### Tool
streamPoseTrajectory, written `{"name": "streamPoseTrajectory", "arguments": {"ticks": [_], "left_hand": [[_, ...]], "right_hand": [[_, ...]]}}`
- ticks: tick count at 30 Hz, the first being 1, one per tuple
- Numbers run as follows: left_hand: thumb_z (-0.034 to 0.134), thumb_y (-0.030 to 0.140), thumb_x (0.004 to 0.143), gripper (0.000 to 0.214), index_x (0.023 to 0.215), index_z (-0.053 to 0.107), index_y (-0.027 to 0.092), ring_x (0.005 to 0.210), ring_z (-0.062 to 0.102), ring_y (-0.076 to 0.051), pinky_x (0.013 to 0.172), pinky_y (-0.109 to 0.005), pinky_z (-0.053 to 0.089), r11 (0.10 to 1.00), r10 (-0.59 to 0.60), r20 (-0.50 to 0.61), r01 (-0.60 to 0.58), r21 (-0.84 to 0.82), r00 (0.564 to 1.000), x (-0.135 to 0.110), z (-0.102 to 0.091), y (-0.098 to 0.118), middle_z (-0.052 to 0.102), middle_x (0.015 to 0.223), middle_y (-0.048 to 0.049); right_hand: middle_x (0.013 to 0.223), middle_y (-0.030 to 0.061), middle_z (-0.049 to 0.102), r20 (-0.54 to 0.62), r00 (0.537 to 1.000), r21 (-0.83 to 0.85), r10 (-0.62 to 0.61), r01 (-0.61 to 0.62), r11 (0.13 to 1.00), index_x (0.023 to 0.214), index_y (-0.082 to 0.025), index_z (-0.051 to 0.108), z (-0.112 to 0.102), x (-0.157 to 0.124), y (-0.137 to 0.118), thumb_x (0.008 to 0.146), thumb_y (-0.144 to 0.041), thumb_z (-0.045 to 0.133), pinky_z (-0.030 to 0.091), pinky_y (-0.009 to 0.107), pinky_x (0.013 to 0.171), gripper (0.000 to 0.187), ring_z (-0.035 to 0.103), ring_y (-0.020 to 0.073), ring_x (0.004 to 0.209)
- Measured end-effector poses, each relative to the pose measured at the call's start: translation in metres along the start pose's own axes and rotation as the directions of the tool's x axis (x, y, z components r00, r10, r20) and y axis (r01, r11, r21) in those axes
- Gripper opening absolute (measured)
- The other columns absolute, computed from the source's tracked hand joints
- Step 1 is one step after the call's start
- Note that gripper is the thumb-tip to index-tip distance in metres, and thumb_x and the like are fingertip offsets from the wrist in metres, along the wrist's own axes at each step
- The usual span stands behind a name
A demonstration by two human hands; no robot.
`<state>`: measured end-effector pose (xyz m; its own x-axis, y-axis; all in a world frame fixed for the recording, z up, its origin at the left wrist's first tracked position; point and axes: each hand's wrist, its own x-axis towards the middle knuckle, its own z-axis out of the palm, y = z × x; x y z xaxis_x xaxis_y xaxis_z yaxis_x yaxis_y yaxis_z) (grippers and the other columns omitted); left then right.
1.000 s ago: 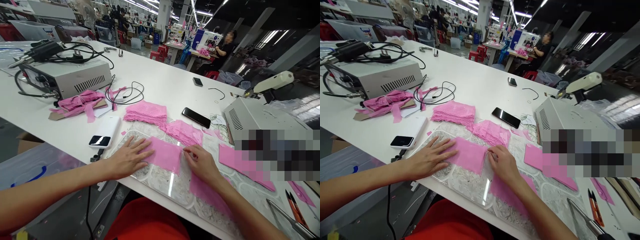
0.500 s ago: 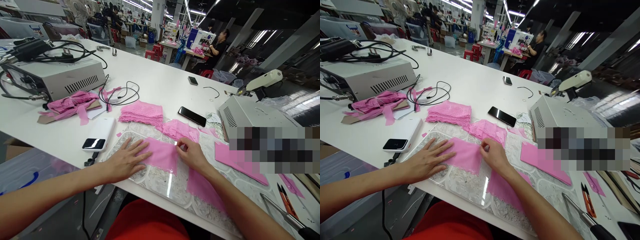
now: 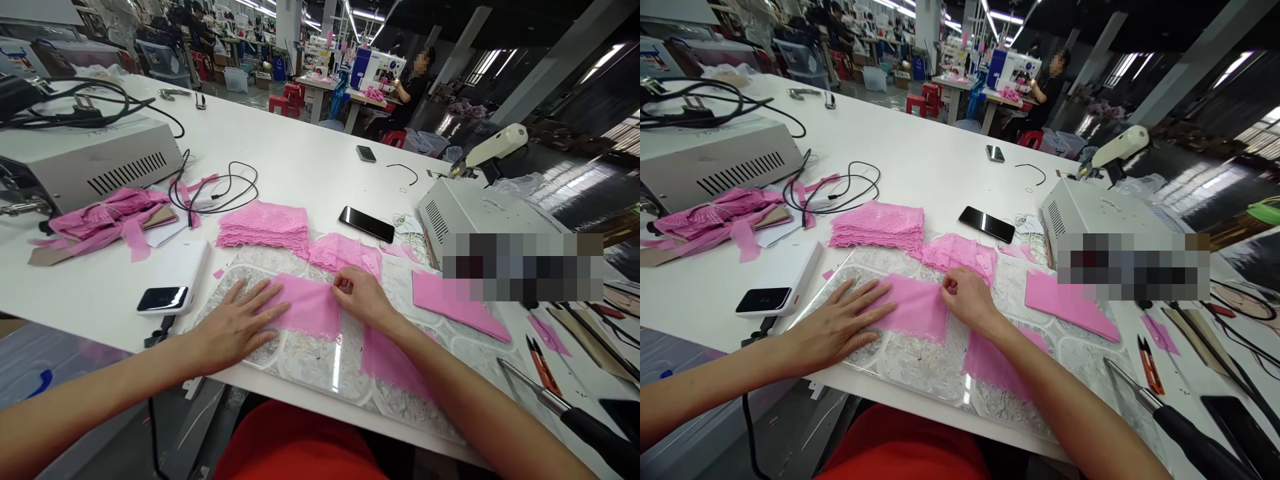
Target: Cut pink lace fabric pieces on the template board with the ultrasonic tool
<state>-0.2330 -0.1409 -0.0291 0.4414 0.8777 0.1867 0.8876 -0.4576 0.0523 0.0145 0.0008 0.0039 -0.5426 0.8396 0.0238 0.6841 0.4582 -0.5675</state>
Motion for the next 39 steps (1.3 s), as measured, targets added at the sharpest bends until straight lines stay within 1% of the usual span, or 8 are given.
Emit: {"name": "streamPoseTrajectory", "arguments": {"ticks": [7, 9, 11, 14, 17, 24, 33, 39], "left_hand": [[0.034, 0.047, 0.101, 0.048, 0.146, 0.039, 0.032, 0.143, 0.029, -0.031, 0.116, -0.057, 0.015, 1.000, 0.022, 0.025, -0.022, -0.012, 0.999, 0.001, -0.004, -0.003, 0.031, 0.156, -0.0091], [0.033, 0.047, 0.102, 0.048, 0.147, 0.037, 0.031, 0.144, 0.028, -0.031, 0.116, -0.057, 0.014, 0.999, 0.039, 0.048, -0.038, -0.023, 0.998, 0.004, -0.008, -0.004, 0.030, 0.156, -0.0095], [0.031, 0.047, 0.102, 0.049, 0.148, 0.035, 0.031, 0.145, 0.026, -0.028, 0.117, -0.057, 0.012, 0.997, 0.061, 0.079, -0.058, -0.043, 0.995, 0.009, -0.012, -0.003, 0.029, 0.156, -0.0086], [0.032, 0.048, 0.102, 0.051, 0.149, 0.033, 0.028, 0.146, 0.023, -0.028, 0.118, -0.055, 0.010, 0.993, 0.095, 0.128, -0.086, -0.078, 0.987, 0.025, -0.018, 0.003, 0.029, 0.156, -0.0080], [0.034, 0.049, 0.101, 0.053, 0.149, 0.033, 0.025, 0.146, 0.022, -0.029, 0.118, -0.055, 0.010, 0.986, 0.145, 0.195, -0.124, -0.114, 0.970, 0.048, -0.021, 0.009, 0.028, 0.157, -0.0089], [0.039, 0.045, 0.101, 0.052, 0.149, 0.032, 0.027, 0.147, 0.019, -0.028, 0.117, -0.060, 0.010, 0.965, 0.246, 0.342, -0.195, -0.177, 0.907, 0.085, -0.021, 0.016, 0.022, 0.158, -0.0094], [0.044, 0.048, 0.099, 0.052, 0.147, 0.034, 0.034, 0.148, 0.016, -0.026, 0.119, -0.055, 0.007, 0.948, 0.294, 0.327, -0.230, -0.220, 0.898, 0.086, -0.018, 0.011, 0.018, 0.160, -0.0057], [0.042, 0.047, 0.099, 0.050, 0.147, 0.035, 0.034, 0.148, 0.015, -0.027, 0.118, -0.055, 0.006, 0.933, 0.342, 0.320, -0.278, -0.228, 0.884, 0.085, -0.016, 0.009, 0.016, 0.160, -0.0061]], "right_hand": [[0.077, 0.0014, 0.062, -0.046, 0.999, -0.046, 0.028, -0.030, 0.998, 0.069, -0.020, 0.055, -0.008, -0.004, 0.004, 0.075, -0.015, 0.054, 0.040, 0.027, 0.063, 0.007, 0.052, 0.0136, 0.071], [0.079, 0.0015, 0.062, -0.059, 0.998, -0.044, -0.014, 0.011, 0.999, 0.074, -0.020, 0.059, -0.011, -0.014, 0.005, 0.077, -0.016, 0.055, 0.041, 0.026, 0.062, 0.006, 0.052, 0.0126, 0.069], [0.082, 0.0019, 0.063, -0.063, 0.988, -0.035, -0.139, 0.137, 0.990, 0.084, -0.020, 0.065, -0.011, -0.031, 0.006, 0.081, -0.019, 0.056, 0.043, 0.024, 0.059, 0.009, 0.052, 0.0100, 0.064], [0.087, 0.0038, 0.064, -0.089, 0.909, -0.099, -0.406, 0.398, 0.912, 0.098, -0.020, 0.067, -0.007, -0.059, 0.009, 0.086, -0.018, 0.055, 0.045, 0.021, 0.055, 0.017, 0.055, 0.0082, 0.062], [0.084, 0.0044, 0.064, -0.110, 0.843, -0.217, -0.526, 0.496, 0.841, 0.097, -0.019, 0.068, 0.001, -0.077, 0.011, 0.086, -0.015, 0.055, 0.047, 0.020, 0.057, 0.017, 0.059, 0.0091, 0.066], [0.077, 0.0026, 0.065, -0.150, 0.826, -0.257, -0.544, 0.498, 0.828, 0.084, -0.018, 0.066, 0.008, -0.078, 0.013, 0.086, -0.010, 0.052, 0.048, 0.019, 0.057, 0.016, 0.059, 0.0093, 0.064], [0.077, 0.0023, 0.063, -0.147, 0.817, -0.254, -0.558, 0.514, 0.819, 0.085, -0.018, 0.067, 0.003, -0.080, 0.012, 0.086, -0.012, 0.054, 0.046, 0.018, 0.057, 0.014, 0.058, 0.0082, 0.065], [0.074, 0.0024, 0.061, -0.128, 0.800, -0.300, -0.586, 0.532, 0.792, 0.082, -0.017, 0.065, 0.005, -0.086, 0.008, 0.085, -0.007, 0.052, 0.044, 0.018, 0.056, 0.017, 0.055, 0.0085, 0.063]]}}
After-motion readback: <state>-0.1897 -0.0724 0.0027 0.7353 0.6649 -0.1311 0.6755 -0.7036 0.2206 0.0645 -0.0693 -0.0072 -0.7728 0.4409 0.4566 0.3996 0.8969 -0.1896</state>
